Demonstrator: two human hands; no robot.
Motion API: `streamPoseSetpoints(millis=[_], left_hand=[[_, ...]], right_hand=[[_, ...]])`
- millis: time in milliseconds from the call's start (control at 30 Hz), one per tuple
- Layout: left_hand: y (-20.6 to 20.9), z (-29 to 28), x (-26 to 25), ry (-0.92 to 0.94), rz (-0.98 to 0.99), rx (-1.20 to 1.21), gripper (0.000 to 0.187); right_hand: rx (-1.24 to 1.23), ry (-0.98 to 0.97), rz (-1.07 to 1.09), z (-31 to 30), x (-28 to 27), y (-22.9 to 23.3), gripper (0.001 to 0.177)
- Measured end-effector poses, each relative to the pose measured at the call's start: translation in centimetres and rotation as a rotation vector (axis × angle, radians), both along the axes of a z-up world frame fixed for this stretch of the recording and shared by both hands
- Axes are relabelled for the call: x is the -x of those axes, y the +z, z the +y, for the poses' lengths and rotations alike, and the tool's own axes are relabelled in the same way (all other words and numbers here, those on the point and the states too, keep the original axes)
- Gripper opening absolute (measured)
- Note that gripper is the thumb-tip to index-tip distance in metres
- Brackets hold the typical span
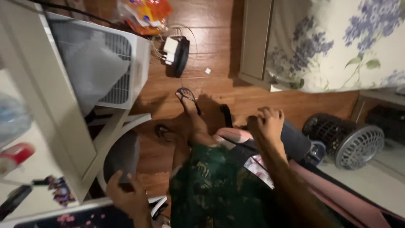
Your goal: The person wipes a computer monitor and desk surface with a cloth, then connects a cable to a keyboard and repositions a microphone arm.
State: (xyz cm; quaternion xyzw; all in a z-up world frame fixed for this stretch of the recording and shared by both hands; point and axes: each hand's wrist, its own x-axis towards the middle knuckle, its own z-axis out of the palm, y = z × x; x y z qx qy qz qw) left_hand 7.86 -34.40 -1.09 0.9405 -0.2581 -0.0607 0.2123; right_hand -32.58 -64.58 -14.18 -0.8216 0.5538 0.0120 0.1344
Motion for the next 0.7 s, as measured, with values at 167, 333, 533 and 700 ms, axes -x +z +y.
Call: streamPoseSetpoints(millis=[167,333,533,700], left_hand=[[0.5,0.0,-0.1,-0.029,0.004,-0.057,0.018],[0.6,1.2,0.1,-0.045,0.057,0.095,0.018],[0.6,1.4,0.6,0.028,0.198,0.359,0.030],[1.6,1.6,-0.4,-0.129,0.001,0.055,0.030]], right_hand=[[0.229,0.038,0.025,-0.5,-0.1,-1.5,0.021],[0.291,-0.133,-0.189,0.3,0.2,-1.7,0.008],[0.483,-0.171,-0.311,0.3,1.5,-2.7,0.006],[0.642,-0.207,-0.410,-0.2,4.1,-5.3,0.030]])
